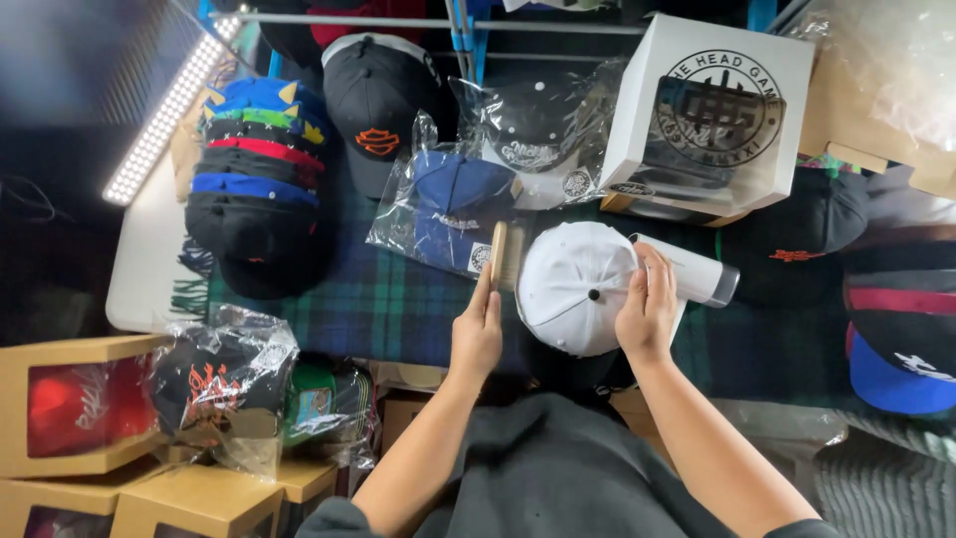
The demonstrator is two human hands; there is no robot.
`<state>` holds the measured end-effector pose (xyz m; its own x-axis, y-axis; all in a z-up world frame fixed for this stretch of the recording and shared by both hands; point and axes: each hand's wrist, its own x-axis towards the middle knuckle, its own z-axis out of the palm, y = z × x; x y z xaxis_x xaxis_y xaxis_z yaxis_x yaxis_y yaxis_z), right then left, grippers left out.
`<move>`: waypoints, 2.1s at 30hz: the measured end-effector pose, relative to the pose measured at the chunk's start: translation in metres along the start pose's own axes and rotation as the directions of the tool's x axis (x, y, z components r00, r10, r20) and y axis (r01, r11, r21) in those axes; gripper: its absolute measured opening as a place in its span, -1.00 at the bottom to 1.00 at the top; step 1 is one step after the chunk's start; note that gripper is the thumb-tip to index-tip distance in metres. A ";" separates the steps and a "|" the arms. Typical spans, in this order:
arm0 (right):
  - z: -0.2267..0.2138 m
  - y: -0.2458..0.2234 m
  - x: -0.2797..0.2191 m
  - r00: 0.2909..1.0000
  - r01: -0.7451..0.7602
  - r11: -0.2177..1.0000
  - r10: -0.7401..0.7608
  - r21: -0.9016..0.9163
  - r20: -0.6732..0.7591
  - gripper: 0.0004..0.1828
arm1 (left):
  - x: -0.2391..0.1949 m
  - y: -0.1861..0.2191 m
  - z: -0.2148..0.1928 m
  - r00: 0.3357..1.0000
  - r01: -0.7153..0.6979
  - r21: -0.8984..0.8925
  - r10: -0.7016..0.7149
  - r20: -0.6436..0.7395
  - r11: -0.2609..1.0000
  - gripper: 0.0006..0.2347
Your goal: The person cleans a white baseball cap by brushing it with a wooden brush and drying it with a hairdryer. They repeatedly brush the cap's surface and blow hot air onto it, then place the cap inside a brown cap-forming device.
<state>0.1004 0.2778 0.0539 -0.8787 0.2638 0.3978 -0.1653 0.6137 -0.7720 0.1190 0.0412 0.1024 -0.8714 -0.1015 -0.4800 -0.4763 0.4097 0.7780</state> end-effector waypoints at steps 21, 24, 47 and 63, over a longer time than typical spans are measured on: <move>-0.001 -0.011 0.002 0.997 -0.076 0.997 0.076 -0.004 -0.001 -0.65 | 0.113 0.111 -0.004 0.831 -0.533 0.498 0.310 0.462 0.684 -0.67; -0.001 -0.008 0.002 0.998 -0.057 0.998 0.057 -0.012 -0.012 -0.67 | 0.120 0.081 -0.011 0.895 -0.386 0.406 0.229 0.382 0.828 -0.65; -0.013 -0.010 0.021 0.975 0.178 0.965 -0.145 -0.194 0.170 -0.60 | -0.031 -0.028 -0.007 0.997 0.001 -0.159 0.011 0.079 0.987 -0.55; 0.030 0.025 0.101 0.555 0.647 0.747 -0.598 0.152 0.579 -0.65 | -0.106 -0.029 0.151 0.889 0.014 -0.394 -0.192 -0.416 0.919 -0.55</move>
<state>-0.0055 0.2977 0.0595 -0.6478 -0.6512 0.3955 -0.7600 0.5164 -0.3946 0.2430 0.1773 0.0698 -0.7320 -0.5463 -0.4070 -0.4964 0.0184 0.8679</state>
